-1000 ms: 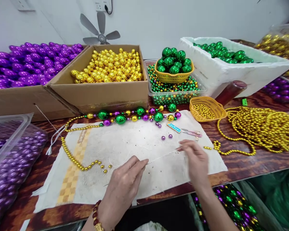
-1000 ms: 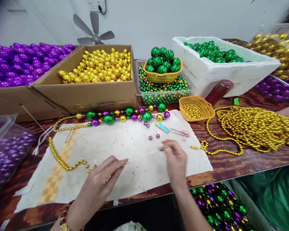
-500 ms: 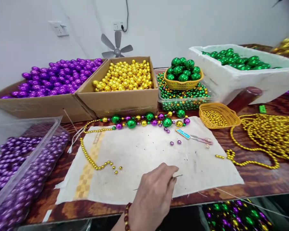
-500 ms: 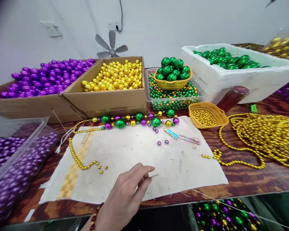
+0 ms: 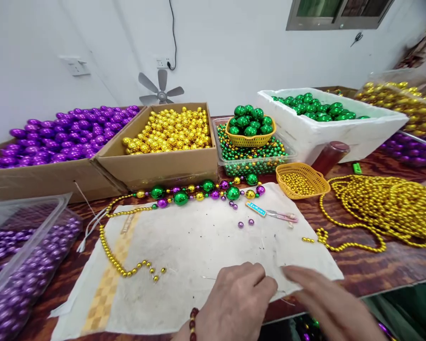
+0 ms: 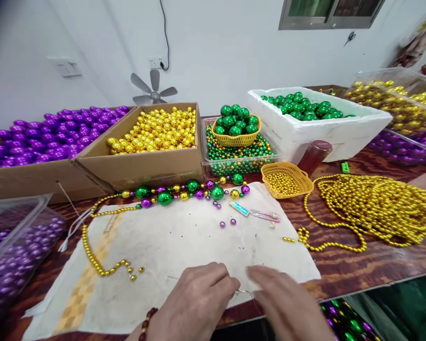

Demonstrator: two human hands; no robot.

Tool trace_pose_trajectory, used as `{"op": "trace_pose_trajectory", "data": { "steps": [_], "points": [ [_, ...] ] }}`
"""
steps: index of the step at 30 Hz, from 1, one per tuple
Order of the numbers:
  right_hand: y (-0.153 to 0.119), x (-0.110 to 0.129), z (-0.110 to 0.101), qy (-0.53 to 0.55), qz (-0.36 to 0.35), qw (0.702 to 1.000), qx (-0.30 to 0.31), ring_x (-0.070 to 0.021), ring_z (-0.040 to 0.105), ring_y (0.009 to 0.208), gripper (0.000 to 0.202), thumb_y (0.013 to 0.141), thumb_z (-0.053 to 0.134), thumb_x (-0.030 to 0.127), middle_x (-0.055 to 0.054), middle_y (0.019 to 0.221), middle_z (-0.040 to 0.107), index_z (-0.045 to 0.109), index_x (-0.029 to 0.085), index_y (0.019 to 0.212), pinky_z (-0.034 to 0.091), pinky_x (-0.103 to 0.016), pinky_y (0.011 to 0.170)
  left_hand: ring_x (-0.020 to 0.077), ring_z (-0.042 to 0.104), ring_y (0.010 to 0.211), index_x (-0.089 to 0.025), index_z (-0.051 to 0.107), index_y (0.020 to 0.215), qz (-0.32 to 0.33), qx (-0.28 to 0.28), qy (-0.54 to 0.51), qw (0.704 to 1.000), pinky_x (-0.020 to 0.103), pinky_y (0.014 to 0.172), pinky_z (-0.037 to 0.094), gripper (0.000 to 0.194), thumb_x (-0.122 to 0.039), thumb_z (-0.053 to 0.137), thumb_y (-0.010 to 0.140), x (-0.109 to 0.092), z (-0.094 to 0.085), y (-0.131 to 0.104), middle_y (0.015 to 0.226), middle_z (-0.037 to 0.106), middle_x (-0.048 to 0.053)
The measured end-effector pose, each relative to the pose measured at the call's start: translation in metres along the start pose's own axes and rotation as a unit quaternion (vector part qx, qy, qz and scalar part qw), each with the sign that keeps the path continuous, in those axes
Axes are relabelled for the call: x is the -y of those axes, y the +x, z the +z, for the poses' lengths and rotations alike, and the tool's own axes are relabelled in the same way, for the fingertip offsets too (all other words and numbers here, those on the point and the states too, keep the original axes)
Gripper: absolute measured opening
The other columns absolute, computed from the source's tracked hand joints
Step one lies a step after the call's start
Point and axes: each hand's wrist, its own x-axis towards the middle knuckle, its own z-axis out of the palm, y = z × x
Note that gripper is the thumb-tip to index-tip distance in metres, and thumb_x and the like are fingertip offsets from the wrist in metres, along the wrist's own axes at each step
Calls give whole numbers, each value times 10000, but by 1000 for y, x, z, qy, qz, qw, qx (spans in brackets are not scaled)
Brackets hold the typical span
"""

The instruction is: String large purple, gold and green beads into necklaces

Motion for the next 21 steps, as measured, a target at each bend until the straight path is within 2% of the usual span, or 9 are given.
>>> {"op": "trace_pose_trajectory", "data": {
  "steps": [2,3,6,9,11,13,16,18,21],
  "points": [
    [3,1,24,-8,-49,983,176,-244,705,697,127,660,769,283,-55,774,751,771,296,787,596,-314,654,168,532,654,-174,520,820,-9,-21,14,1000,300,532,408,81,-103,492,846,6,-1,-2,772,590,38],
    [4,0,35,-16,-72,968,239,-235,700,665,110,709,732,283,-49,754,749,770,302,810,593,-306,632,168,527,652,-174,515,819,-18,-30,23,999,305,541,416,83,-95,497,840,10,-1,-4,768,589,36],
    [4,-14,53,-38,-78,951,297,-221,689,611,96,773,678,300,-33,694,734,767,311,805,583,-283,587,178,523,651,-176,533,849,-29,-46,36,998,326,575,446,90,-91,508,834,18,0,-12,735,588,34],
    [8,-40,40,-61,-10,968,242,-228,707,666,144,752,704,357,-42,734,744,774,291,859,592,-271,632,226,563,851,-166,550,1093,-41,-110,-4,993,376,726,494,260,-102,519,843,21,0,-17,888,623,89],
    [15,-58,21,-35,61,987,143,-230,714,689,226,715,733,403,-59,779,754,777,266,889,596,-254,635,266,515,1069,-172,484,1259,-68,-183,-44,980,438,876,468,413,-104,524,853,22,0,-18,1086,596,139],
    [22,-71,3,48,124,991,24,-236,720,773,279,679,756,431,-78,906,758,777,255,895,599,-237,647,273,462,1159,-188,473,1287,-109,-229,-77,964,464,942,430,430,-101,513,868,28,1,-20,1173,560,147],
    [26,-79,-3,182,179,963,-85,-258,690,961,305,598,813,402,-86,1088,725,784,250,861,596,-241,725,250,499,1087,-204,557,1179,-165,-199,-108,960,445,908,445,315,-104,480,890,42,12,-20,1107,588,116],
    [21,-79,9,217,214,950,-64,-263,688,947,291,563,847,351,-101,1014,743,791,229,821,589,-266,750,239,524,1028,-212,591,1117,-187,-157,-115,963,444,886,453,270,-115,469,897,54,22,-17,1058,611,95],
    [11,-80,42,256,221,941,20,-200,680,679,216,631,827,350,-78,691,725,792,202,784,564,-268,659,225,537,1010,-214,592,1113,-207,-145,-109,961,433,879,462,247,-150,459,915,74,25,-4,1044,622,79]
  ]
}}
